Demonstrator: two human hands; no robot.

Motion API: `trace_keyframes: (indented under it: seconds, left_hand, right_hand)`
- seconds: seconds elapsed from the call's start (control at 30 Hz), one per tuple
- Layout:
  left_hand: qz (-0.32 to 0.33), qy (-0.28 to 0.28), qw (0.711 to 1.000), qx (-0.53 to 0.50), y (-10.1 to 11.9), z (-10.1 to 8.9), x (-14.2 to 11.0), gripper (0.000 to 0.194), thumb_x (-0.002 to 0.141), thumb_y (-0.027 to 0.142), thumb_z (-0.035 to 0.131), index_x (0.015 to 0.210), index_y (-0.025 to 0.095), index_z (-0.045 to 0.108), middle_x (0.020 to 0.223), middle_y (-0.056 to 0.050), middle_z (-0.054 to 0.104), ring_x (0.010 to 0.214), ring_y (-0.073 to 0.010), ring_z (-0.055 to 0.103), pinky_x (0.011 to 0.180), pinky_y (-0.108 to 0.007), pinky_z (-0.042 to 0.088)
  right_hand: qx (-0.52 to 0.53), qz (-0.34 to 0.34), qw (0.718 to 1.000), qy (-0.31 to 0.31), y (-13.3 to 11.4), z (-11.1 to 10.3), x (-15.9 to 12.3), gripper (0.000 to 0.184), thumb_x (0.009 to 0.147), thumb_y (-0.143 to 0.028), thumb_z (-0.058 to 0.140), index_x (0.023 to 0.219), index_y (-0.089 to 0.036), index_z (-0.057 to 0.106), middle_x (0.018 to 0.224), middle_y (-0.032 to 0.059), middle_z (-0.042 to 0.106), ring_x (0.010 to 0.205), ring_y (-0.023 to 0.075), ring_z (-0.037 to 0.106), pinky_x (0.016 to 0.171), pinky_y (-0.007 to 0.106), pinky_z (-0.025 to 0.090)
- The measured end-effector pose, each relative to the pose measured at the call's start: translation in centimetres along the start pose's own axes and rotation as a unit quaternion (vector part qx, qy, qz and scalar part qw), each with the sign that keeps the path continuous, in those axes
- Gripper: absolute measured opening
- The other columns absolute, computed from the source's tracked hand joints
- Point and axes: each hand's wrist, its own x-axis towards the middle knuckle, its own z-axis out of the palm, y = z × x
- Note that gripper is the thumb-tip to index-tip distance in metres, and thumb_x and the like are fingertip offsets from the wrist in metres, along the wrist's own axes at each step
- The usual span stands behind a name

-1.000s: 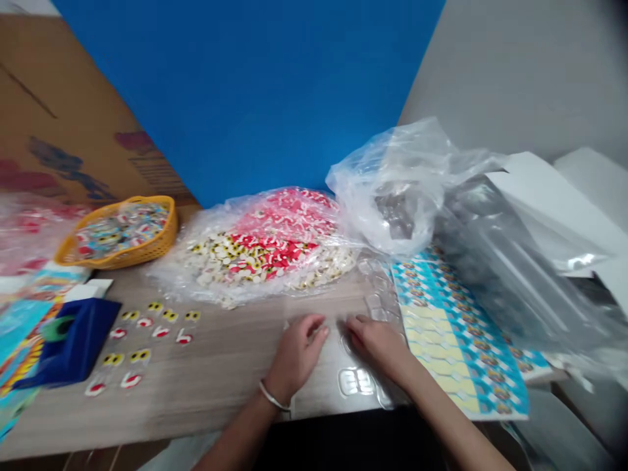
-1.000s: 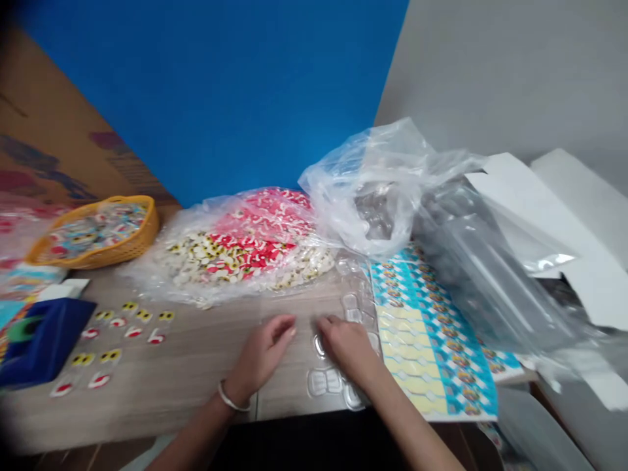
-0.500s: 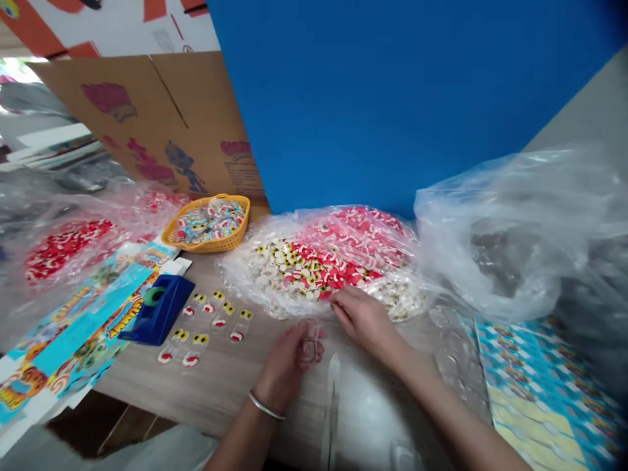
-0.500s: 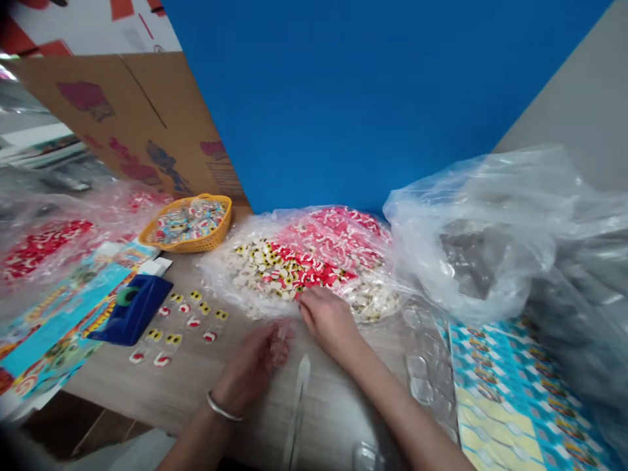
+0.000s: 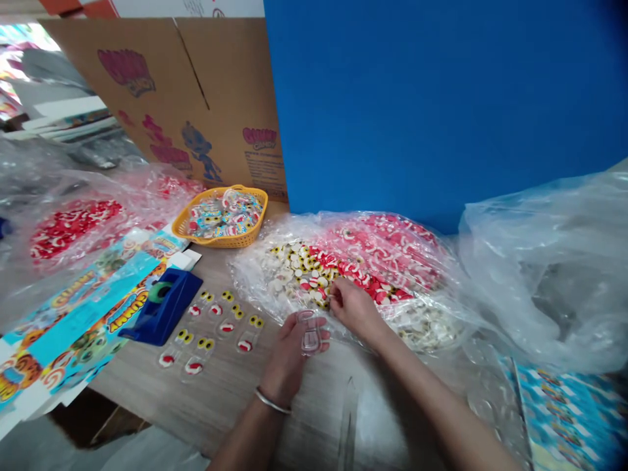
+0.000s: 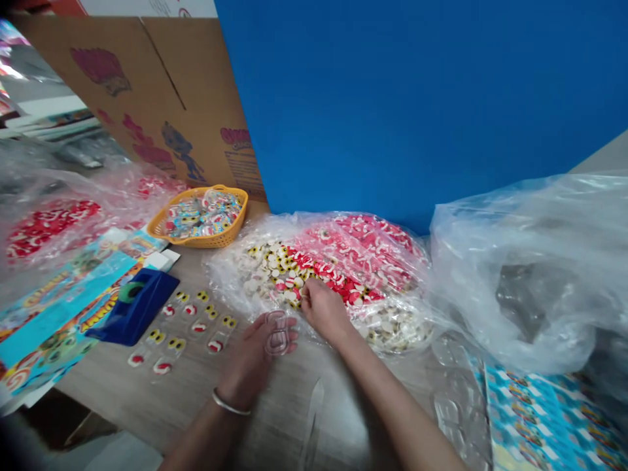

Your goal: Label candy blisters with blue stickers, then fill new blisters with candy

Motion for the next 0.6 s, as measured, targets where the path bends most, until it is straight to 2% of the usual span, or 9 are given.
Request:
trace_keyframes:
  seconds: [0.17, 0.3, 0.37, 0.47, 0.53, 0.6]
  left_hand:
    - [-0.013, -0.008, 1.000, 0.022, 0.2, 0.2, 0.2, 0.031, 0.076, 0.031, 0.063, 0.102, 0.017, 0.055, 0.096, -0.009, 0.072, 0.071, -0.0195, 0.070, 0.063, -0.032, 0.055]
    - [-0.008, -0.015, 1.000, 0.018, 0.1, 0.1, 0.4, 0.033, 0.081, 0.038, 0.060, 0.106, 0.017, 0.055, 0.099, -0.010, 0.072, 0.071, -0.0194, 0.070, 0.061, -0.031, 0.054]
    - [-0.015, -0.018, 1.000, -0.008, 0.2, 0.0, 0.6, 0.036, 0.083, 0.044, 0.057, 0.106, 0.016, 0.056, 0.099, -0.011, 0.072, 0.073, -0.0204, 0.070, 0.061, -0.031, 0.054]
    - [-0.035, -0.042, 0.997, -0.055, 0.2, -0.2, 0.7, 0.043, 0.088, 0.053, 0.050, 0.107, 0.015, 0.058, 0.100, -0.012, 0.072, 0.078, -0.0221, 0.070, 0.064, -0.032, 0.055]
    - [-0.026, -0.058, 0.996, -0.060, 0.0, -0.3, 0.6, 0.047, 0.090, 0.056, 0.047, 0.108, 0.015, 0.060, 0.099, -0.012, 0.072, 0.082, -0.0229, 0.070, 0.065, -0.031, 0.054]
    - [-0.003, -0.064, 0.997, -0.040, -0.3, -0.1, 0.4, 0.050, 0.089, 0.059, 0.046, 0.107, 0.014, 0.061, 0.095, -0.011, 0.072, 0.082, -0.0227, 0.069, 0.065, -0.030, 0.054]
  right_hand:
    - [-0.078, -0.114, 0.989, -0.058, -0.7, -0.2, 0.9, 0.025, 0.094, -0.018, 0.046, 0.111, -0.026, 0.063, 0.104, 0.0047, 0.060, 0.088, 0.0159, 0.060, 0.070, 0.023, 0.041]
    - [-0.108, -0.110, 0.985, -0.071, -0.9, 0.2, 1.7, 0.023, 0.097, -0.021, 0.044, 0.105, -0.023, 0.066, 0.103, 0.0064, 0.059, 0.088, 0.0162, 0.060, 0.072, 0.024, 0.042]
    - [-0.073, -0.085, 0.992, -0.052, -0.8, 0.2, 1.8, 0.023, 0.097, -0.021, 0.044, 0.102, -0.022, 0.066, 0.103, 0.0063, 0.059, 0.087, 0.0154, 0.060, 0.073, 0.023, 0.042]
    - [0.058, -0.076, 0.995, -0.021, -0.9, -0.4, 1.0, 0.019, 0.093, -0.015, 0.048, 0.099, -0.020, 0.066, 0.098, 0.0041, 0.061, 0.086, 0.0139, 0.060, 0.076, 0.023, 0.043]
    - [0.149, -0.099, 0.983, -0.032, -1.4, -1.0, 0.1, 0.019, 0.089, -0.010, 0.050, 0.093, -0.019, 0.066, 0.090, 0.0017, 0.062, 0.085, 0.0134, 0.059, 0.076, 0.022, 0.043]
    - [0.189, -0.118, 0.973, -0.058, -2.1, -1.5, -0.8, 0.019, 0.086, -0.008, 0.051, 0.087, -0.019, 0.067, 0.082, 0.0002, 0.062, 0.083, 0.0138, 0.059, 0.074, 0.022, 0.043]
